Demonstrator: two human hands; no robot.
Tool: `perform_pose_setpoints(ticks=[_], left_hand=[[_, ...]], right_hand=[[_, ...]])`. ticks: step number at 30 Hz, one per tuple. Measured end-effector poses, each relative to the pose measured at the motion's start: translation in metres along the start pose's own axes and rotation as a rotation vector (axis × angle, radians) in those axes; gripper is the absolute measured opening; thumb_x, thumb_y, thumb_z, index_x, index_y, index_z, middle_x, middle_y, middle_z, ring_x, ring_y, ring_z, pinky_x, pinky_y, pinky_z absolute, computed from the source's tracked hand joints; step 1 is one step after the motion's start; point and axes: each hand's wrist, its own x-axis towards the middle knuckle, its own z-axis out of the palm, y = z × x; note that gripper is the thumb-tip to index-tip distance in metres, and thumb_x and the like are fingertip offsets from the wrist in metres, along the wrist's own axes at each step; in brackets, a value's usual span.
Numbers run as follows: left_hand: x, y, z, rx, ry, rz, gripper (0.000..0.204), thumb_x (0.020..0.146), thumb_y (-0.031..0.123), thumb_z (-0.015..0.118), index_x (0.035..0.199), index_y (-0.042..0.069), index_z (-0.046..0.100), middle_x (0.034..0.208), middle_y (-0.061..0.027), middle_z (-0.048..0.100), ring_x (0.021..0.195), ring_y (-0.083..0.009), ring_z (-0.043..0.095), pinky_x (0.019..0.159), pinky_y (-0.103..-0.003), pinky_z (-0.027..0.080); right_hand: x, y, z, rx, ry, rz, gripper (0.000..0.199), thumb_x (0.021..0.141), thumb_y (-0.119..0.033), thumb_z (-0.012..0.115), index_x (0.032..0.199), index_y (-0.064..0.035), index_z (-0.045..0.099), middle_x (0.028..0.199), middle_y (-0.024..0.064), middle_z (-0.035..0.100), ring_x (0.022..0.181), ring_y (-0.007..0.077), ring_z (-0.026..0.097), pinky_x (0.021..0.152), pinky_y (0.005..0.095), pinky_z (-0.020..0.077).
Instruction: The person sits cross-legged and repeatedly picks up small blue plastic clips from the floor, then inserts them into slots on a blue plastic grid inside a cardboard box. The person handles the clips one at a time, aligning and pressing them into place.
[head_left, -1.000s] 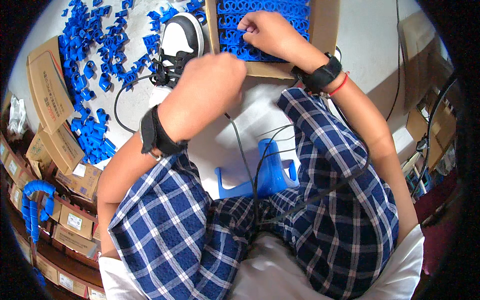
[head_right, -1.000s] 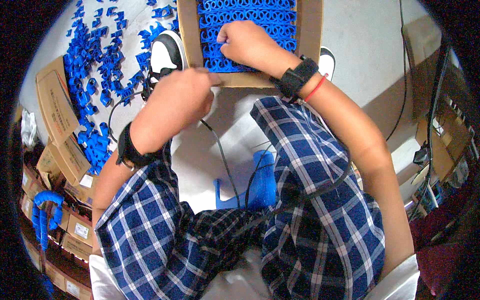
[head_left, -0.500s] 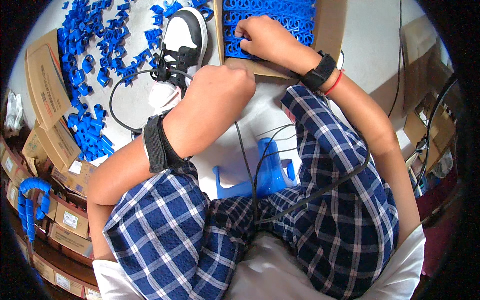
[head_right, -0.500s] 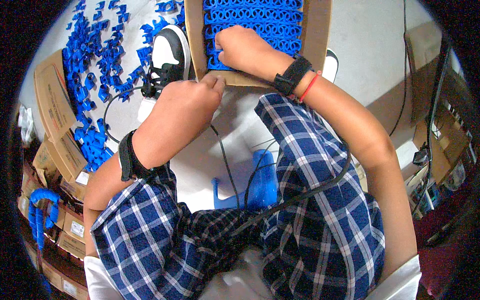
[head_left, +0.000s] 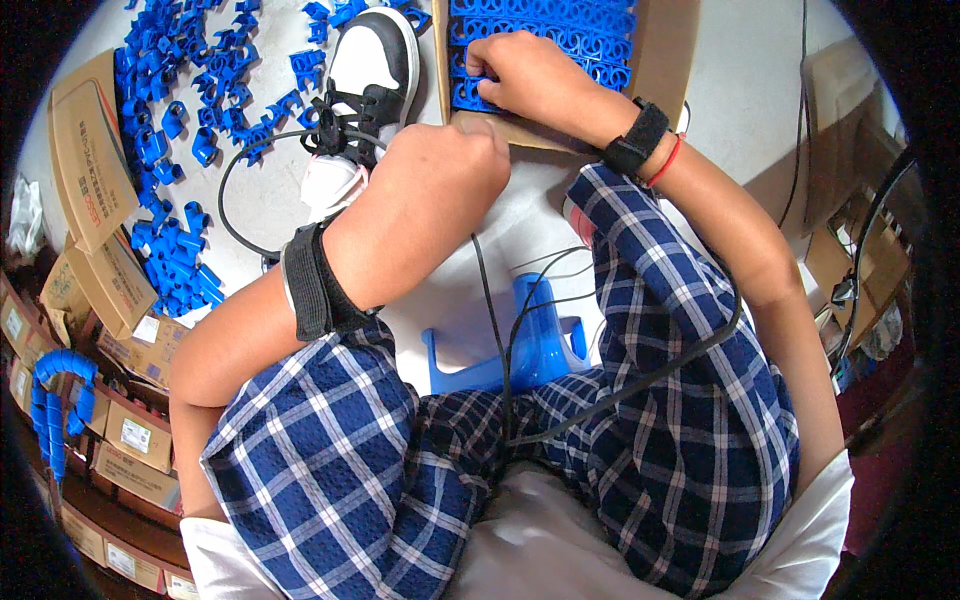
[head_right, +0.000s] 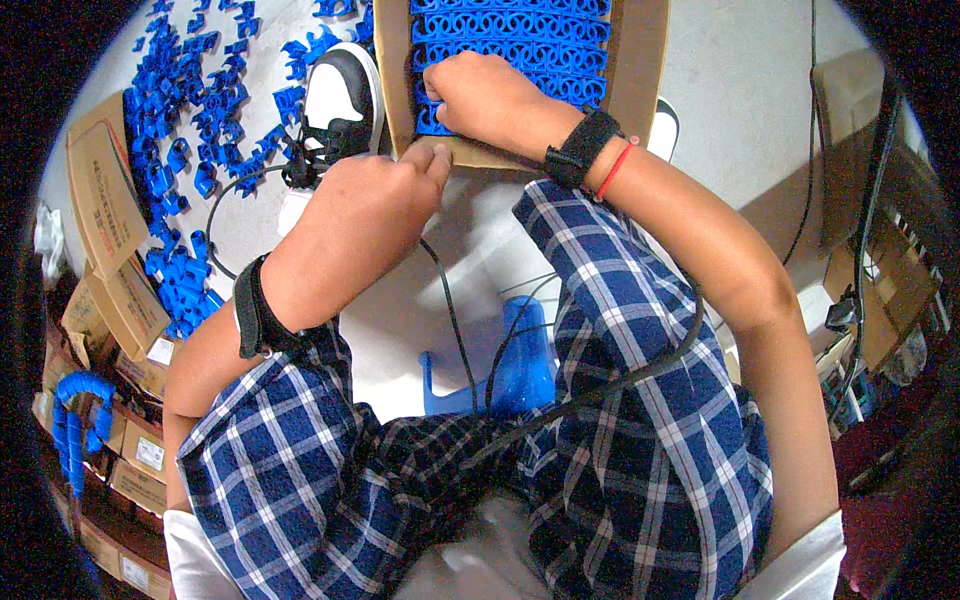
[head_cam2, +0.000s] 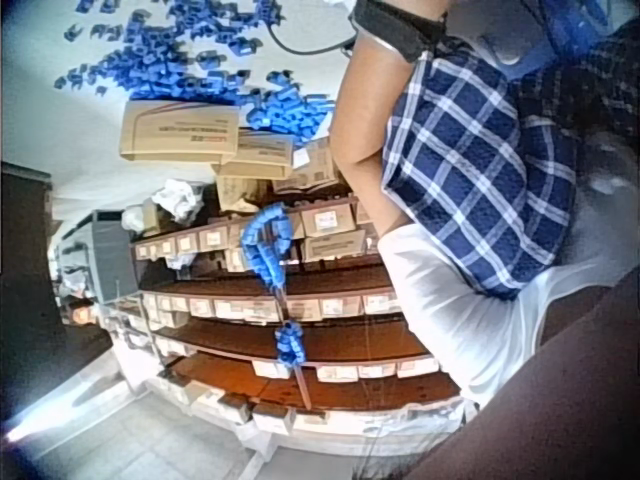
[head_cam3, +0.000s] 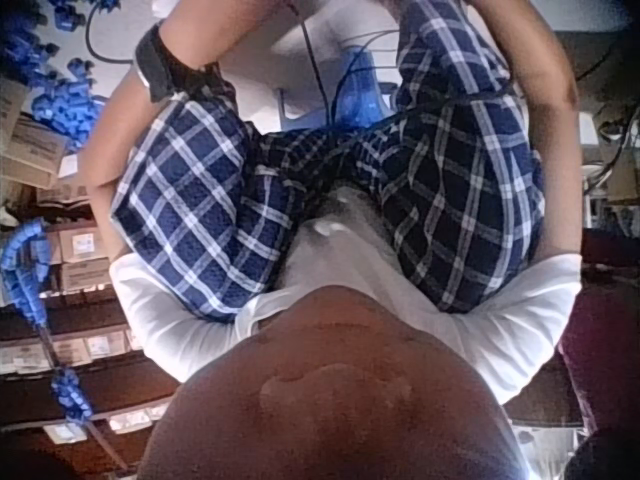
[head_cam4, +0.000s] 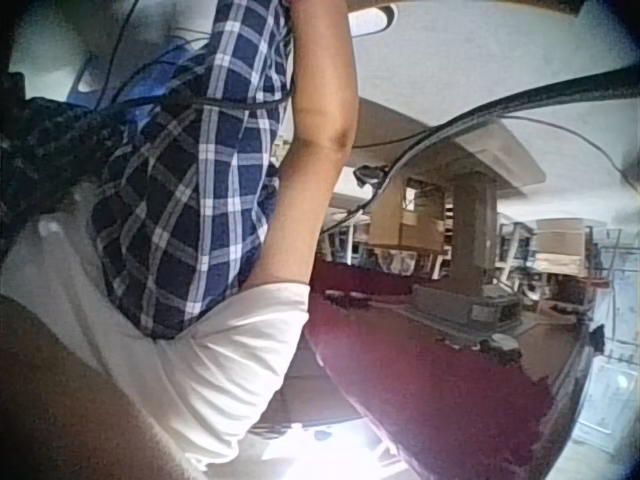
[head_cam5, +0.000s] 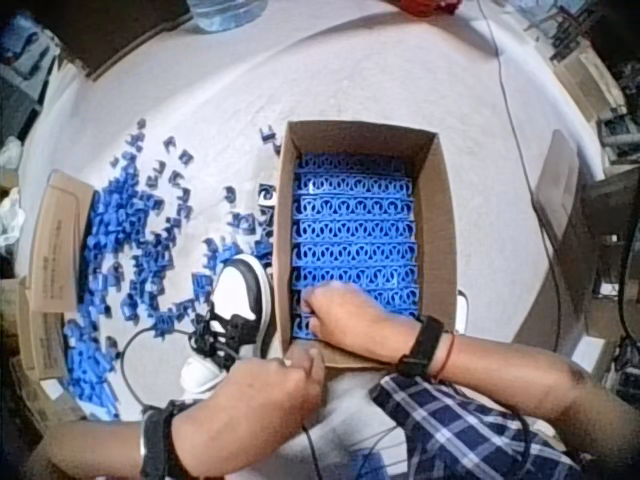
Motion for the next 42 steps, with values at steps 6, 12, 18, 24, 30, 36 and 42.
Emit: perform_pose_setpoints(ticks=[6,12,18,24,30,36,42], left_hand=[[0.0005,0.0003,0.0009,-0.010,-0.021,-0.009,0.026,0.077,0.000,0.061,0.103,-0.004,0.061,0.092,-0.0138,0.065,0.067,-0.0262,0.069,0.056,-0.034,0.056],[0.0013,0.0018,0.0008,0.007,-0.033,-0.019,0.030,0.077,0.000,0.062,0.107,-0.004,0.061,0.092,-0.0133,0.065,0.066,-0.0261,0.069,0.056,-0.034,0.056],[0.0034,0.0020,0.0009,0.012,-0.040,-0.025,0.032,0.076,0.000,0.062,0.108,-0.004,0.061,0.092,-0.0131,0.065,0.068,-0.0257,0.069,0.058,-0.034,0.056],[0.0043,0.0018,0.0016,0.032,-0.040,0.000,0.032,0.076,0.000,0.062,0.108,-0.005,0.060,0.092,-0.0131,0.065,0.068,-0.0254,0.069,0.057,-0.034,0.056],[0.0061,0.0025,0.0025,0.064,-0.090,-0.013,0.032,0.078,0.001,0.061,0.109,-0.005,0.060,0.092,-0.0129,0.065,0.068,-0.0252,0.069,0.058,-0.033,0.056],[0.0064,0.0028,0.0018,0.068,-0.070,-0.008,0.037,0.078,0.001,0.062,0.114,-0.005,0.061,0.092,-0.0124,0.065,0.068,-0.0240,0.069,0.058,-0.032,0.055],[0.0078,0.0039,0.0005,0.079,-0.067,-0.012,0.037,0.078,0.002,0.062,0.114,-0.005,0.060,0.091,-0.0118,0.065,0.068,-0.0239,0.069,0.058,-0.032,0.055]], right_hand=[[-0.0009,0.0000,-0.0010,0.015,0.047,-0.035,0.008,0.080,-0.011,0.066,0.083,-0.0043,0.062,0.079,0.0159,0.067,0.077,0.0353,0.067,0.070,0.0444,0.0533],[0.0000,-0.0011,-0.0028,-0.001,0.035,-0.041,0.013,0.082,-0.014,0.061,0.086,-0.0019,0.065,0.082,0.0209,0.068,0.079,0.0400,0.067,0.071,0.0494,0.0556],[-0.0014,0.0037,-0.0044,0.000,-0.009,-0.035,0.013,0.083,-0.014,0.061,0.089,-0.0033,0.066,0.084,0.0206,0.068,0.082,0.0390,0.068,0.073,0.0492,0.0552],[-0.0050,0.0060,-0.0031,0.021,0.006,-0.058,0.016,0.082,-0.013,0.061,0.093,-0.0041,0.068,0.087,0.0189,0.069,0.086,0.0377,0.068,0.076,0.0481,0.0546],[-0.0061,0.0055,-0.0019,0.004,0.009,-0.053,0.015,0.082,-0.014,0.062,0.092,-0.0042,0.067,0.086,0.0188,0.069,0.084,0.0378,0.068,0.073,0.0489,0.0551],[-0.0081,0.0046,-0.0042,-0.058,-0.003,-0.065,0.014,0.081,-0.013,0.062,0.090,-0.0021,0.065,0.087,0.0189,0.069,0.083,0.0386,0.067,0.073,0.0494,0.0552],[-0.0097,0.0073,-0.0072,0.012,-0.037,-0.070,0.018,0.082,-0.013,0.063,0.094,-0.0004,0.064,0.094,0.0203,0.068,0.089,0.0380,0.066,0.078,0.0482,0.0544]])
